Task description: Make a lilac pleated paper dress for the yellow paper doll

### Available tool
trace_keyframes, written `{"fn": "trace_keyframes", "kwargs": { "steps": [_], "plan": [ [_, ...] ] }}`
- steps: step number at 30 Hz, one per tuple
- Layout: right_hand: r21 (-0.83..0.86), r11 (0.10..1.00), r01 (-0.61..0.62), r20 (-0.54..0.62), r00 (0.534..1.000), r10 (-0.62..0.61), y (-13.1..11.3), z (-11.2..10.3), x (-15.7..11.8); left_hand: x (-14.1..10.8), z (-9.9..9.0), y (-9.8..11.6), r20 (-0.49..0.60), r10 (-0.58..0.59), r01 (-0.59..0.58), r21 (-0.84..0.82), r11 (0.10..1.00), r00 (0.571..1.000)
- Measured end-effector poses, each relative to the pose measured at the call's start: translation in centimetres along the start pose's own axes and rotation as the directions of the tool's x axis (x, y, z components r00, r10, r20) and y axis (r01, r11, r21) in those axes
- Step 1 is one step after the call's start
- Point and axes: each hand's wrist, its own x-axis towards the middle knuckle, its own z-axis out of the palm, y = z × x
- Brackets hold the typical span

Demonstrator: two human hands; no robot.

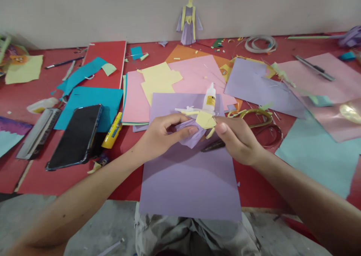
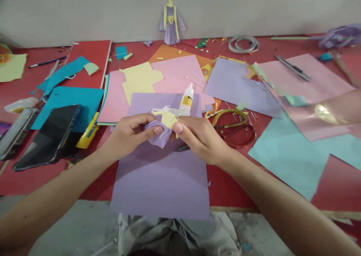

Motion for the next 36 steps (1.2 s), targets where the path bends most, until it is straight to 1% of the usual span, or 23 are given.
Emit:
{"fn": "trace_keyframes", "kwargs": {
  "steps": [3, 8, 13, 16, 19, 21, 23, 25, 28, 32, 36],
  "plan": [
    [-0.049, 0.999, 0.018, -0.005, 1.000, -0.018, -0.2, 0.0, 0.1, 0.0, 0.0, 0.0, -0.001, 0.015, -0.015, 0.010, 1.000, 1.000],
    [-0.020, 0.998, 0.054, 0.008, 0.999, -0.054, -0.4, -0.2, 0.2, -0.1, 0.1, 0.1, 0.005, 0.004, -0.004, 0.033, 0.999, 1.000],
    [-0.025, 1.000, 0.017, 0.001, 1.000, -0.017, -0.6, -0.2, 0.2, -0.1, 0.1, 0.3, 0.010, -0.002, 0.001, 0.040, 0.999, 1.000],
    [-0.028, 0.999, 0.019, 0.005, 1.000, -0.019, -0.7, -0.1, 0.2, -0.1, 0.1, 0.3, 0.018, -0.005, 0.004, 0.052, 0.999, 1.000],
    [-0.060, 0.997, 0.057, -0.002, 0.998, -0.057, -0.8, 0.0, 0.3, -0.2, 0.0, 0.3, 0.050, -0.011, 0.006, 0.101, 0.995, 0.999],
    [-0.102, 0.990, 0.095, -0.007, 0.995, -0.096, -0.7, 0.0, 0.3, -0.3, 0.0, 0.4, 0.096, -0.020, 0.003, 0.178, 0.984, 0.995],
    [-0.160, 0.978, 0.131, 0.009, 0.991, -0.131, -0.7, 0.0, 0.3, -0.5, 0.1, 0.4, 0.162, -0.009, -0.037, 0.283, 0.958, 0.987],
    [-0.212, 0.965, 0.156, 0.044, 0.988, -0.150, -0.6, 0.0, 0.3, -0.7, 0.1, 0.5, 0.230, 0.022, -0.109, 0.376, 0.920, 0.973],
    [-0.228, 0.960, 0.162, 0.065, 0.986, -0.152, -0.6, 0.0, 0.3, -1.0, 0.3, 0.5, 0.283, 0.089, -0.209, 0.431, 0.878, 0.955],
    [-0.216, 0.962, 0.168, 0.017, 0.986, -0.168, -0.6, 0.0, 0.3, -1.0, 0.4, 0.3, 0.231, 0.172, -0.265, 0.468, 0.843, 0.958],
    [-0.224, 0.962, 0.155, 0.005, 0.987, -0.158, -0.5, 0.0, 0.4, -0.9, 0.4, 0.0, 0.162, 0.237, -0.287, 0.500, 0.817, 0.958]
  ]
}}
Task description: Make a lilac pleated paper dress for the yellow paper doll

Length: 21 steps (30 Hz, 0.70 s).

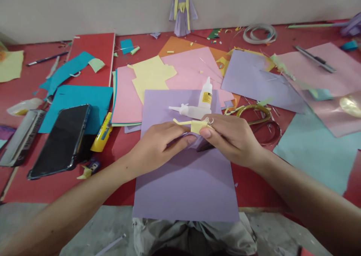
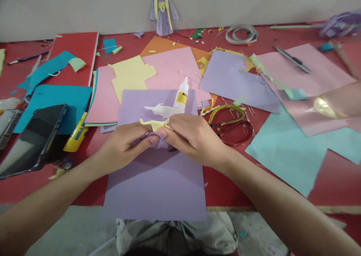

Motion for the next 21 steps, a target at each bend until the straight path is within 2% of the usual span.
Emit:
{"fn": "trace_keyframes", "kwargs": {
  "steps": [5, 9, 14, 21],
  "plan": [
    [-0.041, 0.999, -0.014, 0.001, 1.000, 0.014, 0.00, -0.07, -0.09, 0.07, -0.29, 0.04, -0.066, -0.021, 0.015, -0.093, 0.996, 0.998],
    [-0.033, 0.999, 0.003, -0.054, 0.999, -0.005, -0.22, -0.08, 0.00, 0.31, -0.61, 0.26, -0.034, -0.122, 0.111, -0.226, 0.968, 0.992],
    [-0.010, 0.999, -0.045, -0.100, 0.994, 0.043, -0.29, 0.14, 0.09, 0.56, -0.59, 0.22, -0.005, -0.221, 0.205, -0.352, 0.913, 0.975],
    [0.076, 0.989, -0.130, -0.111, 0.984, 0.138, 0.26, 0.13, -0.06, 0.52, -0.54, 0.02, 0.005, -0.258, 0.227, -0.488, 0.843, 0.966]
  ]
}}
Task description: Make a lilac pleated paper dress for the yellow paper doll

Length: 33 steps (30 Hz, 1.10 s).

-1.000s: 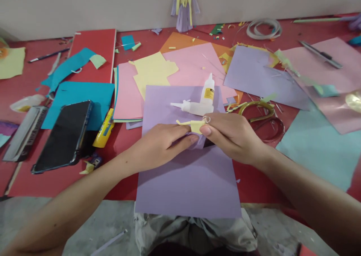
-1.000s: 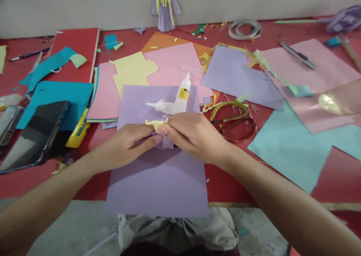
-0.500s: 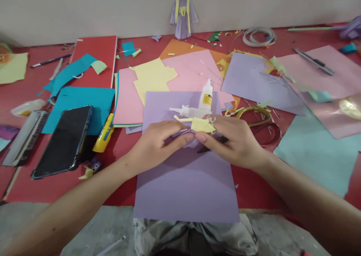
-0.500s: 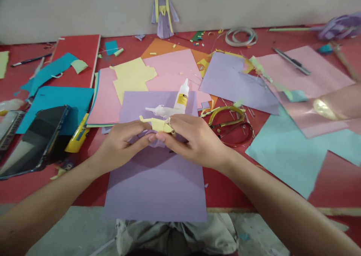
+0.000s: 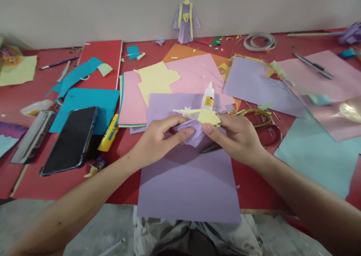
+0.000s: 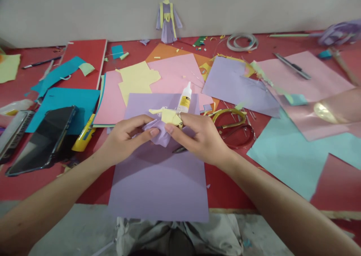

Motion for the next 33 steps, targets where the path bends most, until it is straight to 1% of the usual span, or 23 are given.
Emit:
{"fn": "trace_keyframes", "kwargs": {
  "steps": [5, 9, 12, 15, 18, 21, 24, 28, 33],
  "plan": [
    [0.054, 0.998, 0.043, 0.013, 0.999, -0.044, 0.12, 0.03, 0.06, -0.01, -0.06, 0.19, -0.010, -0.012, 0.012, -0.025, 1.000, 1.000],
    [0.146, 0.989, -0.019, 0.004, 1.000, 0.018, 0.21, 0.26, -0.14, 0.10, -0.16, 0.11, -0.007, -0.037, 0.037, -0.045, 0.998, 0.999],
    [0.221, 0.974, -0.057, 0.000, 0.998, 0.058, 0.31, 0.39, -0.16, 0.32, -0.30, -0.08, 0.004, -0.049, 0.049, -0.112, 0.992, 0.999],
    [0.244, 0.966, -0.089, 0.006, 0.996, 0.090, 0.36, 0.51, -0.02, 0.52, -0.40, -0.21, 0.002, -0.038, 0.038, -0.168, 0.985, 0.999],
    [0.287, 0.952, -0.110, 0.035, 0.994, 0.105, 0.36, 0.67, 0.02, 0.55, -0.37, -0.22, -0.010, -0.034, 0.032, -0.178, 0.984, 0.999],
    [0.335, 0.928, -0.161, 0.055, 0.987, 0.151, 0.34, 0.77, -0.11, 0.49, -0.27, -0.25, -0.010, -0.036, 0.033, -0.193, 0.981, 0.999],
    [0.377, 0.901, -0.214, 0.086, 0.977, 0.196, 0.28, 0.70, -0.21, 0.44, -0.23, -0.38, 0.005, -0.024, 0.025, -0.236, 0.971, 1.000],
    [0.450, 0.842, -0.298, 0.151, 0.955, 0.257, 0.18, 0.55, -0.14, 0.36, -0.34, -0.50, 0.038, -0.012, 0.022, -0.267, 0.963, 0.999],
    [0.486, 0.801, -0.349, 0.186, 0.937, 0.295, 0.29, 0.58, -0.29, 0.23, -0.45, -0.50, 0.046, -0.040, 0.051, -0.284, 0.957, 0.998]
  ]
}}
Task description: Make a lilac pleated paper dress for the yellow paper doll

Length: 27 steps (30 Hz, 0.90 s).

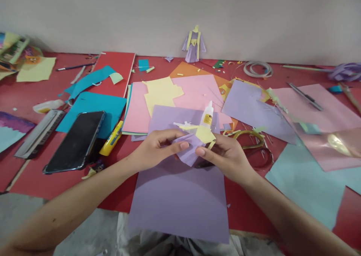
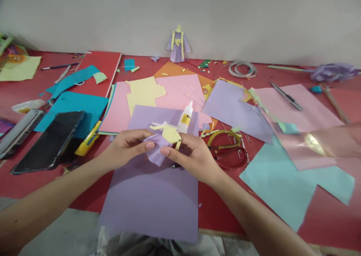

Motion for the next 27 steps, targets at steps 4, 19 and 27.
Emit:
{"fn": "trace_keyframes", "kwargs": {
  "steps": [4, 19, 27],
  "plan": [
    [0.025, 0.999, -0.023, 0.030, 0.999, 0.022, 0.30, -0.10, -0.19, -0.10, -0.05, -0.30, 0.001, -0.062, 0.062, -0.053, 0.997, 0.998],
    [0.087, 0.996, 0.007, 0.063, 0.998, -0.012, 0.10, -0.05, 0.20, -0.05, -0.41, -0.12, -0.071, -0.047, 0.044, -0.040, 0.998, 0.996],
    [-0.095, 0.949, 0.301, -0.029, 0.952, -0.304, -0.05, -0.34, 0.53, -0.12, -0.92, -0.78, 0.039, 0.234, -0.237, 0.084, 0.968, 0.971]
  ]
}}
